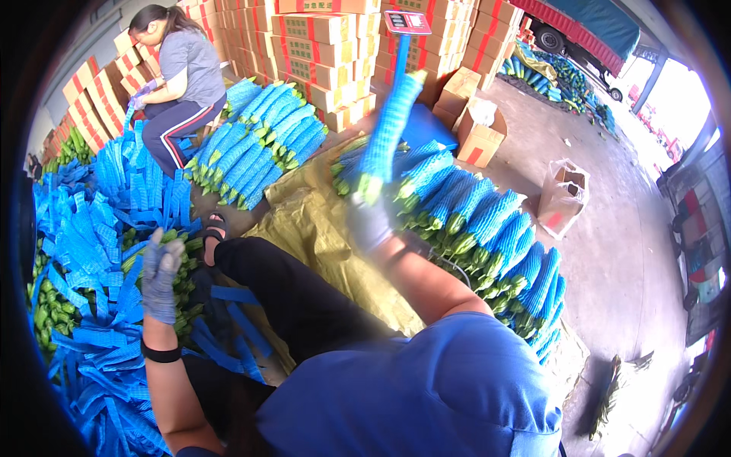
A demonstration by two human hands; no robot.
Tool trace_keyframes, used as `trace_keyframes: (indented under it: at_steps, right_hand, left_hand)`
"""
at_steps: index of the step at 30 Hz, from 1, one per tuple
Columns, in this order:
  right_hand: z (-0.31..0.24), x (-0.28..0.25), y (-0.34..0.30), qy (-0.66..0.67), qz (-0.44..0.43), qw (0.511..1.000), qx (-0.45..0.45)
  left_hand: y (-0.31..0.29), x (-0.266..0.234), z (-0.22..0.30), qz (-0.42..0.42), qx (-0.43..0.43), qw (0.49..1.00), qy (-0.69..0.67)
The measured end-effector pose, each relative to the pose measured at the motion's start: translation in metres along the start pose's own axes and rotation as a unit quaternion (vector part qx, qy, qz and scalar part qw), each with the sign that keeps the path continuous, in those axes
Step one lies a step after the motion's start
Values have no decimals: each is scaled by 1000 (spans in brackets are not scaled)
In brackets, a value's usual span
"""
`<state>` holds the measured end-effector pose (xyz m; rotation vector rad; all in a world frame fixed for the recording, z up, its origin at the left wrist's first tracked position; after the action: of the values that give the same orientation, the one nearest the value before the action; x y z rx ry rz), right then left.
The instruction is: The person picks up a blue mesh sleeve, slides a bitter melon into it by hand, and places the sleeved vegetable onto a pile. This process is repeated for several bitter melons, one at a time.
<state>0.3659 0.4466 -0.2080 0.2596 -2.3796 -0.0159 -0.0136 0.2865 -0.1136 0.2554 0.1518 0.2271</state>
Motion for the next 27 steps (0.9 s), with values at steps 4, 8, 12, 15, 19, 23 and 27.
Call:
trace_keyframes:
  at_steps: [4, 8, 12, 15, 19, 23, 27]
  right_hand:
    - [-32, -142, 16, 88, 258, 962, 25]
    - [0, -262, 33, 62, 358, 925, 115]
    - [90, -187, 10, 171, 378, 879, 236]
    - [161, -59, 25, 139, 132, 924, 332]
    - [245, 167, -10, -7, -338, 866, 368]
    - [441, 242, -96, -199, -446, 763, 424]
    - [610, 123, -114, -196, -332, 590, 709]
  left_hand:
    - [-9, -94, -12, 109, -28, 990, -84]
    - [-30, -177, -21, 169, -47, 974, -145]
    - [-73, -199, -1, 206, -45, 968, -139]
    - [-71, -197, 8, 236, -40, 954, -180]
    - [-118, -232, -3, 322, -50, 926, -190]
    - [-196, -251, -14, 455, -117, 870, -152]
    - [-153, -218, -8, 393, -85, 908, -114]
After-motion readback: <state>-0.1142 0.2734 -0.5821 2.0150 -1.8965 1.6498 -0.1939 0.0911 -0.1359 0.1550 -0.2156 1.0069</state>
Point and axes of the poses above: each hand's wrist, its own y-axis towards the middle knuckle, its own x-axis out of the palm, z = x × y, the point moved 9 cm from there along y, towards the middle knuckle, and after that the axes turned 5 degrees about -z, right-handed, at the moved point
